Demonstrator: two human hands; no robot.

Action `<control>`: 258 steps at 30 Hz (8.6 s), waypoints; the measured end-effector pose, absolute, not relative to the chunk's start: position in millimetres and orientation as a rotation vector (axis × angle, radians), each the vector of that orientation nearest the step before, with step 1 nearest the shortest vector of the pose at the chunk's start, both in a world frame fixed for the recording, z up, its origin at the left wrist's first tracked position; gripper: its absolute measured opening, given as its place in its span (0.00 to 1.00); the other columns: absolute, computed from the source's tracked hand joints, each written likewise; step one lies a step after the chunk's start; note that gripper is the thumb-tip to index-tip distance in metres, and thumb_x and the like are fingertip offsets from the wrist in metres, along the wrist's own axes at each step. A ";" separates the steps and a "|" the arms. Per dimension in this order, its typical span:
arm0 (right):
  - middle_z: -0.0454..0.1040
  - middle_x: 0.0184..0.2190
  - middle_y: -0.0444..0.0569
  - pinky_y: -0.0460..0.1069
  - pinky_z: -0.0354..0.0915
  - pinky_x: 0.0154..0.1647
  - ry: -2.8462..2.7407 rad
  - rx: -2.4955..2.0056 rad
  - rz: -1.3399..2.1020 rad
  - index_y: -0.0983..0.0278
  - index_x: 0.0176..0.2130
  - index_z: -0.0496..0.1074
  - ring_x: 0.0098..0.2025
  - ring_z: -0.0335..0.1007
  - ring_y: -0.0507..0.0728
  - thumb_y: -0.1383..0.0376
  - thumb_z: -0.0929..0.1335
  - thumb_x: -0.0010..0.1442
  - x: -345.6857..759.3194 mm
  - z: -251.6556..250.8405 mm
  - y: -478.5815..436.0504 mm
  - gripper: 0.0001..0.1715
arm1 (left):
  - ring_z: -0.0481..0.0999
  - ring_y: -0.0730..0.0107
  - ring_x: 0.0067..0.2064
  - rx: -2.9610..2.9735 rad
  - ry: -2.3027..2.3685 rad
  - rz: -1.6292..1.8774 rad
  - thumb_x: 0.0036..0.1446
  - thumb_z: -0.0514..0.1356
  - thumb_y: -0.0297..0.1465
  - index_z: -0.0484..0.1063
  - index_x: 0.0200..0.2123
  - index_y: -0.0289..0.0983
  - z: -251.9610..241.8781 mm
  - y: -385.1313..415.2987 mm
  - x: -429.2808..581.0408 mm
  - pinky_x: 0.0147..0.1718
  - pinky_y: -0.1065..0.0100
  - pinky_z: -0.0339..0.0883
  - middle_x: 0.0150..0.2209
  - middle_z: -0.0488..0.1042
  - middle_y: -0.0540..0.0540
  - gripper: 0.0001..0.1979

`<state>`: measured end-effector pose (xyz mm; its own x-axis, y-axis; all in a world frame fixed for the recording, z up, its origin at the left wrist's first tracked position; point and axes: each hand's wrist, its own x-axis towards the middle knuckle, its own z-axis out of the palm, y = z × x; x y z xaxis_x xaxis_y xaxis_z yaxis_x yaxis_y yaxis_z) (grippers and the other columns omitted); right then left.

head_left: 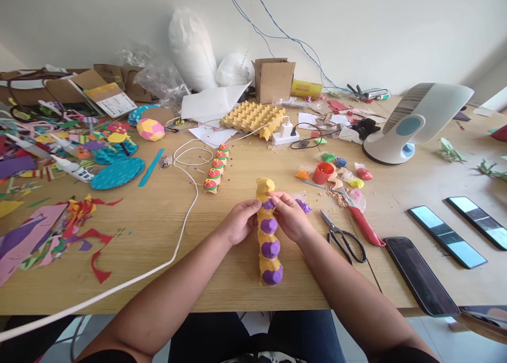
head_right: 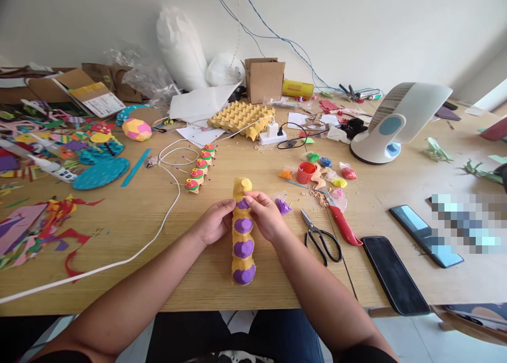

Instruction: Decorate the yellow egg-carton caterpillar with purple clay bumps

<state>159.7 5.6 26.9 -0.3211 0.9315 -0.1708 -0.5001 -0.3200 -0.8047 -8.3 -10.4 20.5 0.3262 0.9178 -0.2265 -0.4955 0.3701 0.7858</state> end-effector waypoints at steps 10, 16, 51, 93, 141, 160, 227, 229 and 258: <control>0.77 0.34 0.43 0.45 0.64 0.34 -0.815 -0.733 1.854 0.59 0.42 0.80 0.34 0.70 0.51 0.56 0.80 0.52 160.7 28.0 4.8 0.19 | 0.75 0.72 0.29 0.668 0.758 1.090 0.51 0.73 0.38 0.81 0.33 0.34 26.5 -11.2 -9.6 0.30 0.71 0.67 0.29 0.79 0.47 0.13; 0.80 0.40 0.44 0.47 0.68 0.42 -0.868 -0.684 1.885 0.57 0.46 0.79 0.40 0.74 0.52 0.58 0.81 0.51 160.4 28.3 6.6 0.23 | 0.75 0.73 0.29 0.664 0.750 1.126 0.53 0.72 0.39 0.81 0.35 0.34 24.8 -10.3 -9.6 0.30 0.71 0.66 0.30 0.80 0.47 0.14; 0.82 0.41 0.46 0.48 0.71 0.43 -0.994 -0.758 1.779 0.58 0.46 0.80 0.40 0.76 0.53 0.57 0.80 0.50 161.0 29.2 8.8 0.24 | 0.77 0.71 0.31 0.623 0.688 1.055 0.51 0.73 0.38 0.81 0.38 0.35 21.2 -8.6 -9.4 0.31 0.71 0.70 0.34 0.81 0.45 0.15; 0.77 0.32 0.43 0.49 0.63 0.37 -0.930 -0.918 1.643 0.59 0.35 0.78 0.33 0.69 0.53 0.53 0.80 0.49 153.1 35.1 -1.9 0.17 | 0.75 0.71 0.32 0.681 0.799 1.066 0.50 0.74 0.41 0.79 0.36 0.34 23.4 -16.1 0.0 0.32 0.70 0.66 0.33 0.79 0.46 0.17; 0.72 0.27 0.40 0.47 0.58 0.31 -0.666 -0.846 1.857 0.60 0.35 0.74 0.30 0.65 0.52 0.62 0.77 0.47 148.5 44.6 -9.6 0.15 | 0.76 0.70 0.34 0.528 0.742 1.053 0.51 0.73 0.38 0.80 0.35 0.34 21.0 -16.4 -0.8 0.33 0.70 0.69 0.34 0.79 0.47 0.14; 0.69 0.25 0.39 0.47 0.58 0.29 -0.570 -0.858 1.822 0.59 0.32 0.69 0.29 0.62 0.52 0.62 0.76 0.48 146.9 46.1 -11.5 0.14 | 0.77 0.70 0.33 0.559 0.757 1.022 0.52 0.73 0.39 0.79 0.36 0.33 18.5 -14.8 1.6 0.33 0.70 0.68 0.34 0.80 0.45 0.15; 0.77 0.33 0.40 0.46 0.65 0.32 -0.727 -0.722 1.970 0.57 0.41 0.73 0.32 0.71 0.52 0.61 0.79 0.51 162.3 38.6 2.2 0.19 | 0.77 0.67 0.35 0.447 0.716 1.007 0.55 0.70 0.37 0.79 0.40 0.35 21.5 -9.1 -6.3 0.34 0.68 0.70 0.36 0.79 0.44 0.13; 0.75 0.32 0.39 0.46 0.63 0.30 -0.721 -0.739 1.965 0.57 0.41 0.72 0.30 0.70 0.51 0.59 0.78 0.52 161.7 41.2 0.8 0.18 | 0.78 0.67 0.35 0.469 0.720 1.016 0.55 0.70 0.37 0.79 0.40 0.35 20.0 -9.8 -6.1 0.35 0.68 0.70 0.37 0.80 0.44 0.13; 0.68 0.27 0.36 0.46 0.56 0.30 -0.751 -0.907 1.711 0.59 0.33 0.59 0.29 0.62 0.50 0.63 0.79 0.45 148.3 42.9 -8.2 0.27 | 0.77 0.70 0.33 0.637 0.750 1.023 0.52 0.73 0.39 0.80 0.35 0.33 17.4 -14.9 2.7 0.34 0.70 0.70 0.32 0.80 0.45 0.15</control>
